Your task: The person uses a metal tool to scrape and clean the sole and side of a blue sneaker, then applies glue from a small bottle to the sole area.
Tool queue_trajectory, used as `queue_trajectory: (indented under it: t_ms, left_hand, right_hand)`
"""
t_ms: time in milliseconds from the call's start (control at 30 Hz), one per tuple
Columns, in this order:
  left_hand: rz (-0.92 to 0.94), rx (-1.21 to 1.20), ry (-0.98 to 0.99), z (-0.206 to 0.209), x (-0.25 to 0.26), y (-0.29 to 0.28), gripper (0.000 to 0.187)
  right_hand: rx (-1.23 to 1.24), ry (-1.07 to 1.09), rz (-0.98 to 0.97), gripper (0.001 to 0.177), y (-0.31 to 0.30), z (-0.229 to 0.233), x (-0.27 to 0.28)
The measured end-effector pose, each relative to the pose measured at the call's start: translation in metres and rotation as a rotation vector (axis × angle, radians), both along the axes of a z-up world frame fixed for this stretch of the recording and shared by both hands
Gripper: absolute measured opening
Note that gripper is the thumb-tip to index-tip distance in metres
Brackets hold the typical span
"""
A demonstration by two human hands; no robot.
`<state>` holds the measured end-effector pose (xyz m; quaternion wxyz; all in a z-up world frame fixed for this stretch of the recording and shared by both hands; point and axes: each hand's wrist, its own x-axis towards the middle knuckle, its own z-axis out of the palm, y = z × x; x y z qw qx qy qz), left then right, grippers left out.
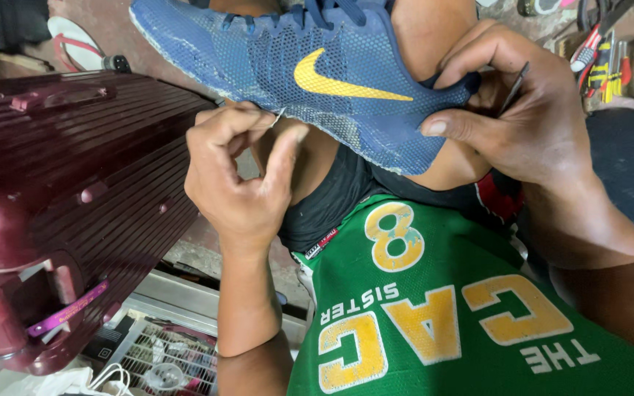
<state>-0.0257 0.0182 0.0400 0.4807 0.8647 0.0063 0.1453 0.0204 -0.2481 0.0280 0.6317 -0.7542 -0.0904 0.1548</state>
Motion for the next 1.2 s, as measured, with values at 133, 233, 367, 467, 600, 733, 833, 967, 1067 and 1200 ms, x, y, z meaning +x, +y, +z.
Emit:
queue_trajectory:
  t_ms: [133,233,367,467,600,733,833,967,1067,1200]
  left_hand:
    - [-0.083,0.438,-0.122,0.018,0.005,0.003,0.028]
    - [-0.051,0.541,-0.123,0.026,0.005,-0.003,0.025]
    - [-0.019,0.631,-0.118,0.028,0.005,-0.004,0.022]
    - [-0.024,0.714,-0.108,0.028,0.003,-0.003,0.02]
    - [-0.037,0.748,-0.091,0.031,-0.002,-0.001,0.018]
    - [-0.02,0.793,-0.089,0.032,-0.002,-0.001,0.014]
    - [-0.025,0.838,-0.07,0.034,-0.001,-0.002,0.016]
    - [-0.065,0.797,-0.026,0.035,-0.003,0.001,0.013]
    - [-0.092,0.669,0.01,0.028,-0.001,0.006,0.012]
    - [-0.091,0.318,0.107,0.016,-0.003,0.011,0.011]
  right_hand:
    - [0.055,0.033,-0.011,0.038,0.002,0.001,-0.001]
    - [0.052,-0.01,0.012,0.038,0.0,-0.001,-0.001]
    - [-0.055,-0.046,0.012,0.039,-0.002,-0.003,-0.001]
    - [-0.01,-0.016,0.01,0.039,-0.002,-0.003,-0.001]
    - [-0.062,-0.003,-0.011,0.038,-0.003,-0.002,0.0]
    - [-0.107,-0.031,-0.006,0.039,-0.002,-0.003,0.0]
    - [-0.121,-0.041,0.005,0.039,-0.003,-0.003,0.0]
    - [-0.094,-0.019,0.001,0.039,-0.003,-0.004,-0.001]
    - [-0.017,0.012,-0.014,0.038,-0.003,-0.006,0.0]
    - [-0.102,-0.095,0.02,0.039,-0.007,-0.007,-0.002]
